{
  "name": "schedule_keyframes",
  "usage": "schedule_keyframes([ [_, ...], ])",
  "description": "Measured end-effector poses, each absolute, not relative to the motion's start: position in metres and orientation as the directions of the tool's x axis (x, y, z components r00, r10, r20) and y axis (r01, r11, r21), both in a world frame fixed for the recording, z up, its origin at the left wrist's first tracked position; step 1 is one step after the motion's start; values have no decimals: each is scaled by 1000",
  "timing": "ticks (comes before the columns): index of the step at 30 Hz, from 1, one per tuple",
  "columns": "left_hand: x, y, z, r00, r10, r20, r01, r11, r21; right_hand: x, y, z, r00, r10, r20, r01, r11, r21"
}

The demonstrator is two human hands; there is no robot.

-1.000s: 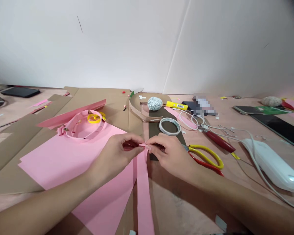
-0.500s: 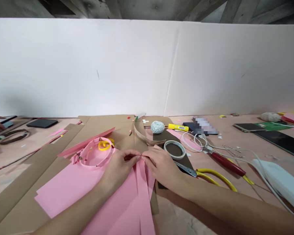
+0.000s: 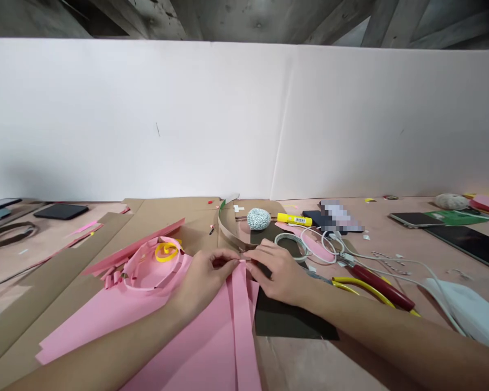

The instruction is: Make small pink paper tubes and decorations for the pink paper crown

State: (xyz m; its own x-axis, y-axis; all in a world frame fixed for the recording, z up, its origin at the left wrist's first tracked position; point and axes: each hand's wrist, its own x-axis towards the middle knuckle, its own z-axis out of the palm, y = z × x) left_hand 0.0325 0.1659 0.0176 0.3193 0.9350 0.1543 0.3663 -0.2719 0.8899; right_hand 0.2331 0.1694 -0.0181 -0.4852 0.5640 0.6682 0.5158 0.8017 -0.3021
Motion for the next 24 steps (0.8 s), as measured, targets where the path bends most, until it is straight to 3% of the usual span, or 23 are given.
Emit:
schedule_keyframes([
  [6,26,166,19,185,964,193,359,-249,899,256,180,-16,-503,610,613,490,785,-379],
  [12,15,163,18,190,965,178,346,-236,908,237,173,-4,-257,761,596,458,639,-618],
  [17,14,160,14,156,974,168,299,-208,931,196,163,-9,-121,938,325,293,346,-891],
  [24,8,154,7,148,963,227,315,-263,912,177,160,-14,-185,967,175,107,197,-975],
])
